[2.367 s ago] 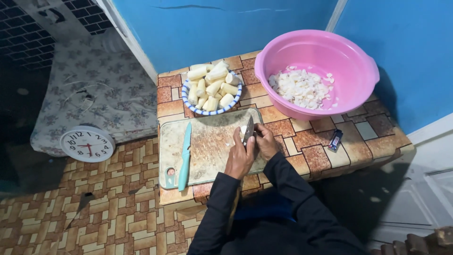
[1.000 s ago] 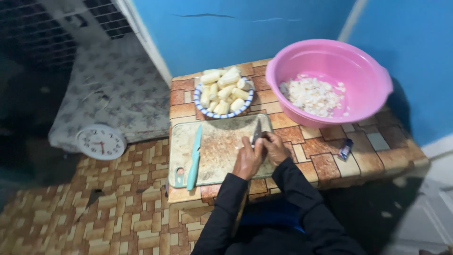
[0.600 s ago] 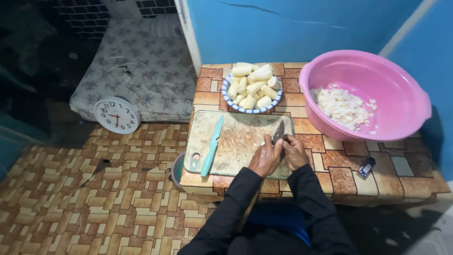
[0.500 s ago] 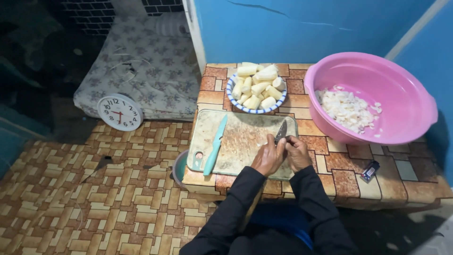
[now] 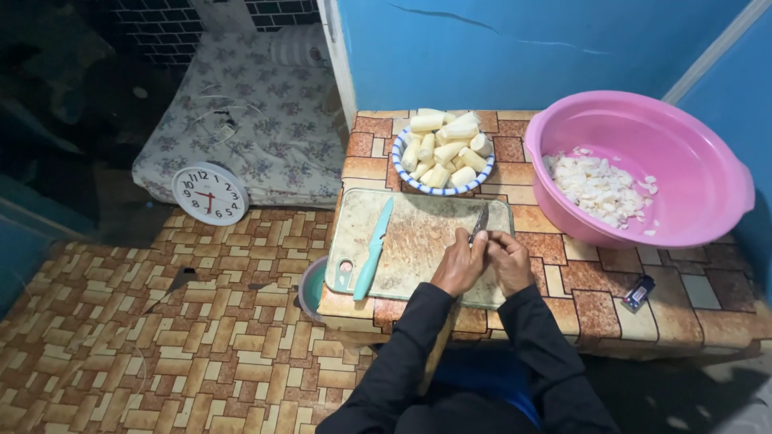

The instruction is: Dicing peeled cassava chunks into small pieces on a wooden cutting board and placing them into a pink plastic bowl.

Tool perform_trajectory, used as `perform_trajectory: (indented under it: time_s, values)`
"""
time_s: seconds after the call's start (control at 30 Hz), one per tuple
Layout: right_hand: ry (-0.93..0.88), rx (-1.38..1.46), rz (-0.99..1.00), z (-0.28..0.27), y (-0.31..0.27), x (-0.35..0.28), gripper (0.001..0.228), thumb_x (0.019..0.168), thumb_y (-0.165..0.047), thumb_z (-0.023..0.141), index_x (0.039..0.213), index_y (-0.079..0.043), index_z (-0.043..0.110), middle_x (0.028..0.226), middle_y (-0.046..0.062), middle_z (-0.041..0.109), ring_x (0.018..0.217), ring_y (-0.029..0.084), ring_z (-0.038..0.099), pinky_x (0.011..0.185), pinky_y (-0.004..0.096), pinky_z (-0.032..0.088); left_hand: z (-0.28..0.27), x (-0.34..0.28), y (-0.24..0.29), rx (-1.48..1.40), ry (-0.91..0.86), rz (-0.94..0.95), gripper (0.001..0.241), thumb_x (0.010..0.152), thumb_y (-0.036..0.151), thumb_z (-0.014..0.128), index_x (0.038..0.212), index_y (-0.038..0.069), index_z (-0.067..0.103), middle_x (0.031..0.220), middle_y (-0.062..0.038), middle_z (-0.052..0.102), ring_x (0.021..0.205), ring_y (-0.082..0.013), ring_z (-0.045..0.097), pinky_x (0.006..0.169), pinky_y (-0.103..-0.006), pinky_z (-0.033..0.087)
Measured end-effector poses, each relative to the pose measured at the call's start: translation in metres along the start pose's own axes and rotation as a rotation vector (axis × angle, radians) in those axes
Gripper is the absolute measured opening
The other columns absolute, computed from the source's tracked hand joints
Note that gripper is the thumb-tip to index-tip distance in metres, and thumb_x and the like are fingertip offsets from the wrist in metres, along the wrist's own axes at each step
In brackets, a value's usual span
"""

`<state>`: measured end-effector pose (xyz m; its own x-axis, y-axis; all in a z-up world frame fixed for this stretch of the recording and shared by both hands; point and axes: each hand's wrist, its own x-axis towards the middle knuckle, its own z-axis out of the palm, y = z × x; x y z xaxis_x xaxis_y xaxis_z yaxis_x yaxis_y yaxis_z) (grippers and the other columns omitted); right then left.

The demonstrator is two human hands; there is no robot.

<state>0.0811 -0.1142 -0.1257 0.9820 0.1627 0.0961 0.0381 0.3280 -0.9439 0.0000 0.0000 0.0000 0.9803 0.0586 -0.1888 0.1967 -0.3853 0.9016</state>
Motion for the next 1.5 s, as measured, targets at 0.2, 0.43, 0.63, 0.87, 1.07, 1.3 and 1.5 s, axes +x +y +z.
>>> perform_trajectory:
  time_s: [0.2, 0.43, 0.63, 0.87, 1.07, 1.3, 1.5]
  values:
    - [0.016, 0.131, -0.022, -0.008, 0.013, 0.007, 0.017, 0.079, -0.010, 0.064, 0.094, -0.004, 0.061, 0.079, 0.007, 0.058, 0.073, 0.012, 0.056, 0.066, 0.024, 0.052, 0.005, -0.015, 0.007, -0.004, 0.003, 0.141, 0.051, 0.094, 0.046, 0.021, 0.123, 0.003, 0.023, 0.098, -0.037, 0.058, 0.096, -0.0519, 0.056, 0.076, -0.0605, 0.046]
    - [0.054, 0.100, 0.064, -0.018, 0.022, 0.015, 0.010, 0.083, -0.009, 0.063, 0.092, -0.004, 0.063, 0.077, 0.008, 0.060, 0.069, 0.013, 0.058, 0.063, 0.025, 0.052, 0.009, -0.017, 0.007, 0.060, -0.022, 0.133, 0.061, 0.092, 0.050, 0.018, 0.135, 0.007, 0.014, 0.104, -0.039, 0.055, 0.097, -0.0534, 0.055, 0.079, -0.0617, 0.046]
    - [0.105, 0.116, 0.117, -0.010, 0.010, 0.010, 0.009, 0.082, -0.009, 0.064, 0.089, -0.004, 0.064, 0.075, 0.010, 0.062, 0.065, 0.014, 0.061, 0.060, 0.026, 0.053, 0.016, -0.005, -0.003, 0.155, -0.026, 0.114, 0.058, 0.092, 0.052, 0.020, 0.130, 0.009, 0.018, 0.099, -0.036, 0.056, 0.093, -0.0525, 0.057, 0.076, -0.0605, 0.047]
    - [0.125, 0.126, 0.201, -0.027, 0.030, 0.023, 0.015, 0.083, -0.012, 0.066, 0.095, -0.004, 0.064, 0.082, 0.014, 0.065, 0.071, 0.020, 0.065, 0.065, 0.033, 0.055, 0.021, 0.007, -0.008, 0.262, -0.008, 0.064, 0.054, 0.090, 0.060, 0.018, 0.110, 0.010, 0.028, 0.090, -0.032, 0.059, 0.088, -0.0495, 0.060, 0.075, -0.0576, 0.049]
    - [0.134, 0.105, 0.241, -0.042, 0.041, 0.033, 0.012, 0.085, -0.014, 0.064, 0.092, -0.005, 0.063, 0.079, 0.012, 0.064, 0.069, 0.019, 0.062, 0.063, 0.033, 0.053, 0.027, 0.019, -0.008, 0.282, -0.012, 0.030, 0.055, 0.090, 0.059, 0.018, 0.106, 0.008, 0.030, 0.090, -0.033, 0.059, 0.090, -0.0507, 0.059, 0.077, -0.0581, 0.047]
    - [0.114, 0.078, 0.293, -0.005, -0.016, 0.011, 0.010, 0.081, -0.015, 0.065, 0.076, -0.007, 0.062, 0.068, 0.004, 0.060, 0.059, 0.013, 0.056, 0.055, 0.027, 0.048, 0.025, 0.029, -0.001, 0.204, 0.002, -0.034, 0.055, 0.091, 0.056, 0.020, 0.106, 0.006, 0.034, 0.092, -0.035, 0.059, 0.093, -0.0517, 0.058, 0.080, -0.0578, 0.046]
    - [0.083, 0.086, 0.155, 0.001, -0.014, -0.002, 0.006, 0.079, -0.010, 0.064, 0.080, -0.010, 0.058, 0.066, -0.002, 0.054, 0.058, 0.006, 0.052, 0.051, 0.016, 0.043, 0.018, 0.034, -0.012, 0.100, -0.016, -0.024, 0.057, 0.093, 0.054, 0.018, 0.107, 0.002, 0.037, 0.099, -0.038, 0.056, 0.101, -0.0518, 0.054, 0.083, -0.0568, 0.045]
